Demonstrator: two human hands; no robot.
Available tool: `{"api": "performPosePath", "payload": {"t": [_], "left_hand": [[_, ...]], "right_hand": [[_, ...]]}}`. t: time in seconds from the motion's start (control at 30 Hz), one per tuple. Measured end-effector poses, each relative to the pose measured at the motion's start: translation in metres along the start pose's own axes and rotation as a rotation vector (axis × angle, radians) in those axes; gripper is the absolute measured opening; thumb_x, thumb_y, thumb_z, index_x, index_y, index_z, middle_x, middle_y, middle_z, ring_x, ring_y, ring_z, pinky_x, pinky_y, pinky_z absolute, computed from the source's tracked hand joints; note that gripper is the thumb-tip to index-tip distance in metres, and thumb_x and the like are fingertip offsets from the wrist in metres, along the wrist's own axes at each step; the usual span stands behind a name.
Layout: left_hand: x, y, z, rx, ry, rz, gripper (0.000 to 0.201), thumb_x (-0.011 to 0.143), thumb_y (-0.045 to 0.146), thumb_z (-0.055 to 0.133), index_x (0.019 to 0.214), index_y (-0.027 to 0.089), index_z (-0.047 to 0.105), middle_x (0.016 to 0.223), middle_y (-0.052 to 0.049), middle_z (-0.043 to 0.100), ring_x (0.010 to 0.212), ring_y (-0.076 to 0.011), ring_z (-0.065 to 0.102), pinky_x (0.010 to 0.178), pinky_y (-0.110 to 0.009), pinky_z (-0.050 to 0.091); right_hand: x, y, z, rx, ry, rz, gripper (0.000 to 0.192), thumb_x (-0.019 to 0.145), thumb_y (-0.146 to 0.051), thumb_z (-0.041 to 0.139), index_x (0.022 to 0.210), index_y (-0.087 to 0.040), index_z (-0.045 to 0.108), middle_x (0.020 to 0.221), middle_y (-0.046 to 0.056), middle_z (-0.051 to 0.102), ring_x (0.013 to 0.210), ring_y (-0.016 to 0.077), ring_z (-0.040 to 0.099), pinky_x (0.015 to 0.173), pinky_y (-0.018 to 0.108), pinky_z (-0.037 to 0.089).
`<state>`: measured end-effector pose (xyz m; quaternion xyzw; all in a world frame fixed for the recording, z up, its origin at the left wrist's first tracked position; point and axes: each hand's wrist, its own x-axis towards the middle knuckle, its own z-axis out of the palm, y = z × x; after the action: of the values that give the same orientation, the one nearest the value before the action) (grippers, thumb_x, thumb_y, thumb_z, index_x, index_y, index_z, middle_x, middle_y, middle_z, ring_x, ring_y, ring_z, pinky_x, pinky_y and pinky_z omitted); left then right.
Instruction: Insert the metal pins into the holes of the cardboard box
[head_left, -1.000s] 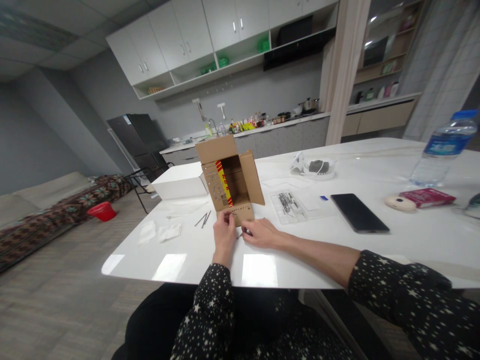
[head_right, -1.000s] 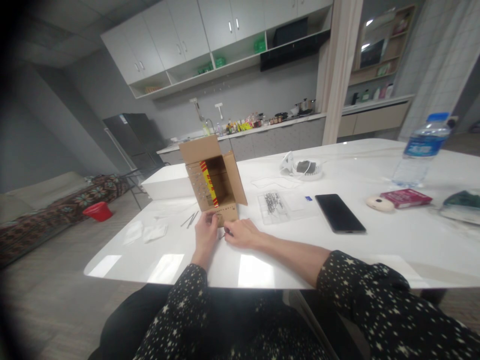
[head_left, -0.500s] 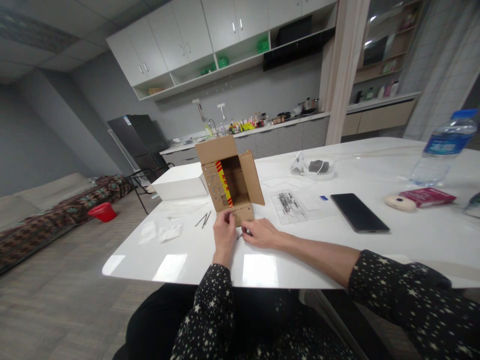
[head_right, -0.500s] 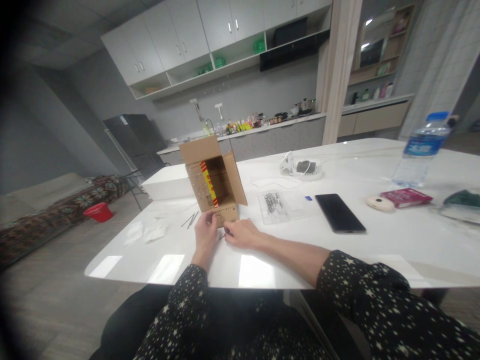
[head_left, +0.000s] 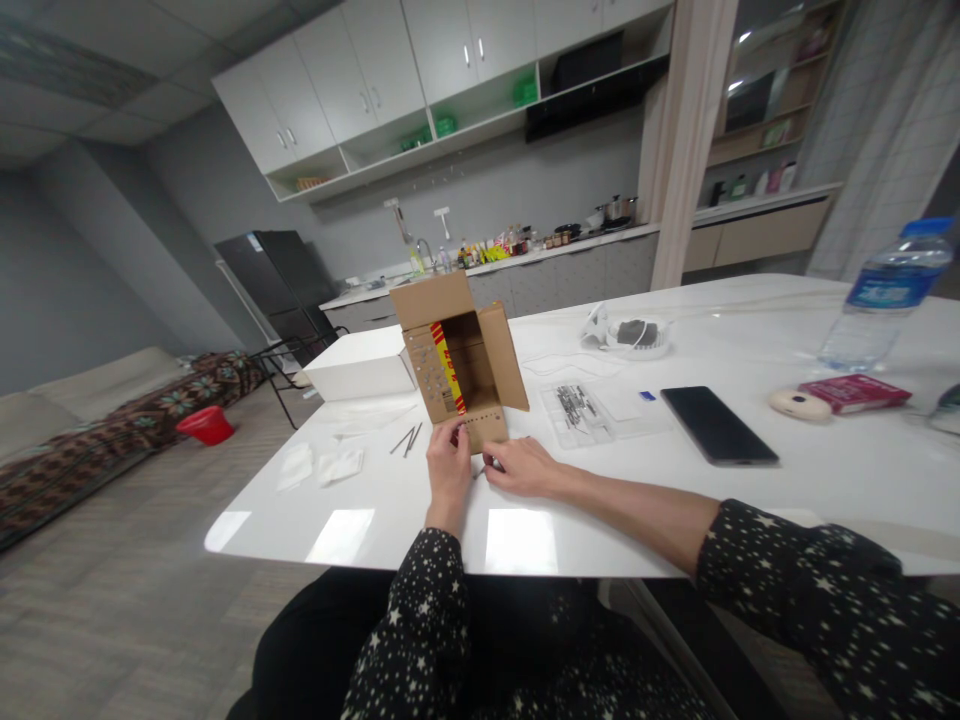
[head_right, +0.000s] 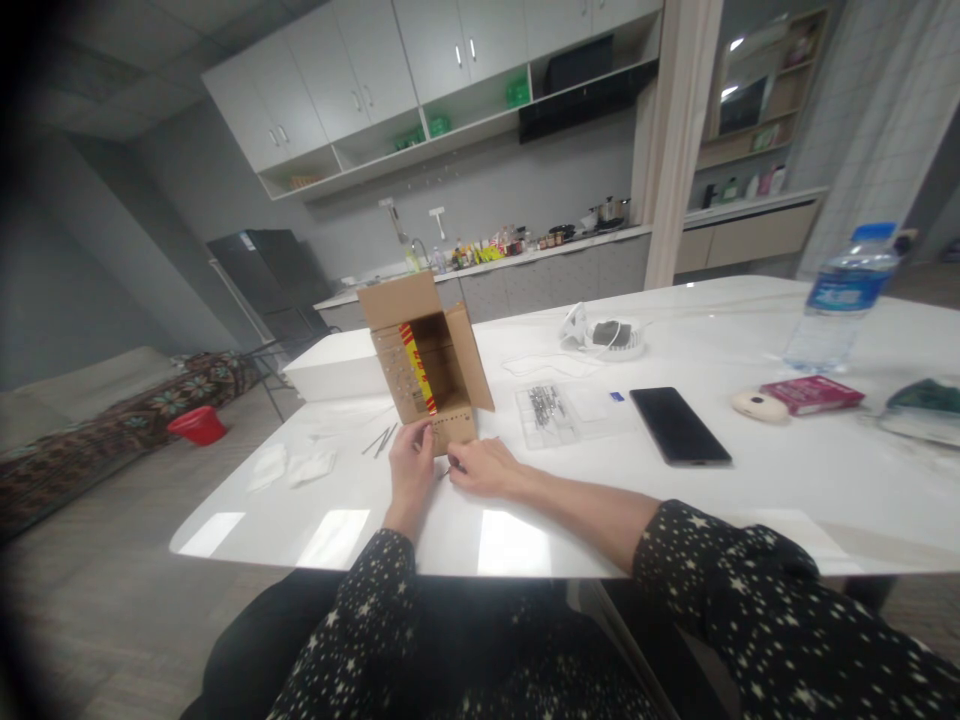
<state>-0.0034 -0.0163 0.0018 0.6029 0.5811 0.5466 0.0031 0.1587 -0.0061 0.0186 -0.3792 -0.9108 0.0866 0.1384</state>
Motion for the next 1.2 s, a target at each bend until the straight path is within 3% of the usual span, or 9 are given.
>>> {"api": "performPosePath", "payload": {"t": [1.2], "left_hand": [[-0.0004, -0.0013, 0.0019, -0.015, -0.074, -0.009, 0.022, 0.091, 0.029, 0.05, 0.099, 0.018, 0.066, 0.095, -0.007, 0.063, 0.08, -0.0158, 0.059, 0.077, -0.032, 0.05]], "right_hand": [[-0.0004, -0.0024, -0.0035, -0.002, -0.007, 0.01, 0.021, 0.092, -0.035, 0.045, 0.1, -0.023, 0.06, 0.094, 0.004, 0.072, 0.082, 0.0221, 0.067, 0.066, 0.027, 0.037]]}}
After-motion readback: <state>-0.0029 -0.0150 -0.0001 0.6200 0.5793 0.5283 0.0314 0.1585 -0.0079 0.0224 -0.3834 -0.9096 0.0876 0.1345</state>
